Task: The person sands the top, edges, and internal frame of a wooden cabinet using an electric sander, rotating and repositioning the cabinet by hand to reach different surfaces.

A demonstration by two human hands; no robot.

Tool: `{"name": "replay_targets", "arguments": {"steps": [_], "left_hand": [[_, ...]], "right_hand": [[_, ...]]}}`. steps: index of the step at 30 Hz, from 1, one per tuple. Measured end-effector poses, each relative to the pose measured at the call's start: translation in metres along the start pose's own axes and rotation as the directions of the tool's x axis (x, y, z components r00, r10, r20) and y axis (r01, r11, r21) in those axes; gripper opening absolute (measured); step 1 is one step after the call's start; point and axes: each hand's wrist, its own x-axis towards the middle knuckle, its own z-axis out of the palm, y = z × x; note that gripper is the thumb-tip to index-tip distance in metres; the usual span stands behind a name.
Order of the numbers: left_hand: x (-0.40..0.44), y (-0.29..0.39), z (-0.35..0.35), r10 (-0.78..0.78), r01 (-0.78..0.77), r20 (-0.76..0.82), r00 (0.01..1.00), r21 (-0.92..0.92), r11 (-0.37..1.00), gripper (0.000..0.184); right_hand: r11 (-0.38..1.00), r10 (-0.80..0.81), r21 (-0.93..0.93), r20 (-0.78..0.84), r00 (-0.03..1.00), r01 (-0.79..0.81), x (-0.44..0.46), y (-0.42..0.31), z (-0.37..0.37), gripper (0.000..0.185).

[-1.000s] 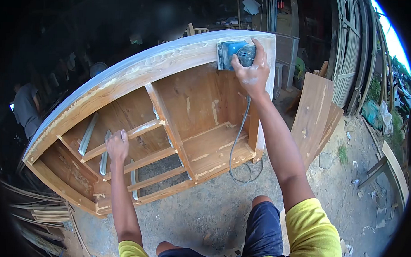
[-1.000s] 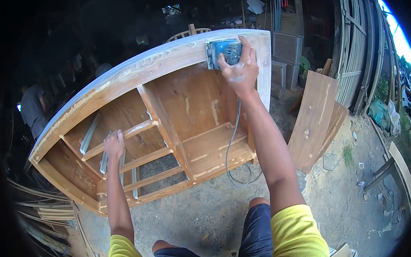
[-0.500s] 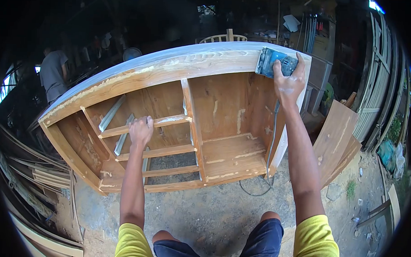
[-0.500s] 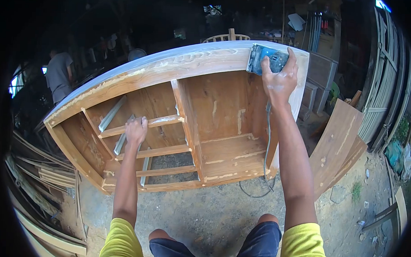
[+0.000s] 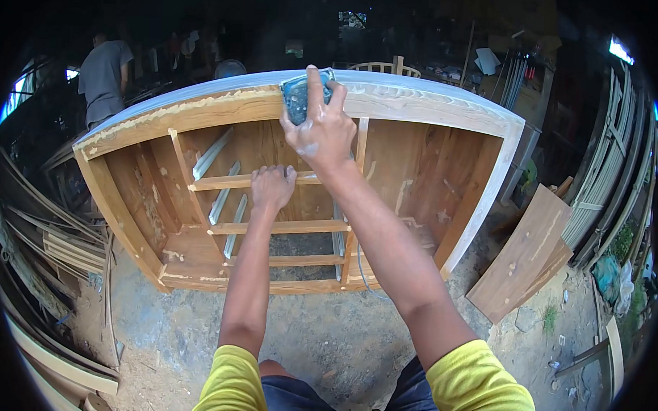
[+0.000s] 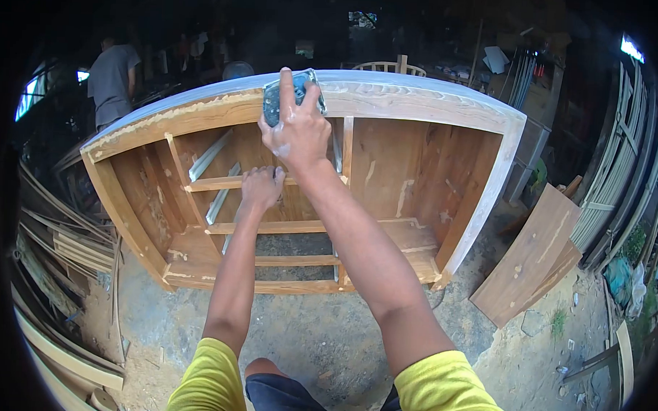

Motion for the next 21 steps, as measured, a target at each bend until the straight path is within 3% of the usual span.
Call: {"name": "replay_targets", "arguments": {"steps": [3,4,7,10,14,19,21], "left_hand": [[-0.003,-0.011,0.006,0.077,-0.079,-0.043,0.996,-0.054,0.995,0.041],[-0.007,-0.013,-0.001,0.102,-0.117,-0.095,0.990,-0.168,0.979,0.041],[-0.004,-0.014,0.004,0.101,-0.123,-0.141,0.985,-0.157,0.980,0.040],[-0.001,-0.011,0.008,0.057,-0.058,-0.061,0.996,-0.018,0.998,0.041],[-0.003,-0.007,0.007,0.029,-0.041,-0.119,0.993,-0.103,0.994,0.045],[-0.003,-0.001,0.003,-0.008,0.003,-0.064,0.998,-0.080,0.997,0.043],[-0.002,-0.005,0.005,-0.016,0.014,-0.036,0.999,-0.064,0.998,0.041]], "right_hand": [[0.996,-0.054,0.075,0.159,0.986,0.042,-0.002,-0.055,0.030,0.091],[0.994,-0.063,0.099,0.216,0.974,0.042,-0.001,-0.066,0.038,0.094],[0.993,-0.094,0.091,0.242,0.966,0.074,-0.001,-0.067,0.040,0.095],[0.996,-0.083,0.029,0.129,0.988,0.080,-0.003,-0.032,0.020,0.093],[0.995,0.034,-0.092,-0.119,0.992,-0.045,-0.008,0.031,-0.021,0.075],[0.993,0.029,-0.112,-0.109,0.994,-0.041,-0.002,0.003,-0.008,0.078],[0.998,-0.033,-0.049,0.027,0.999,0.034,-0.002,-0.029,0.014,0.083]]}}
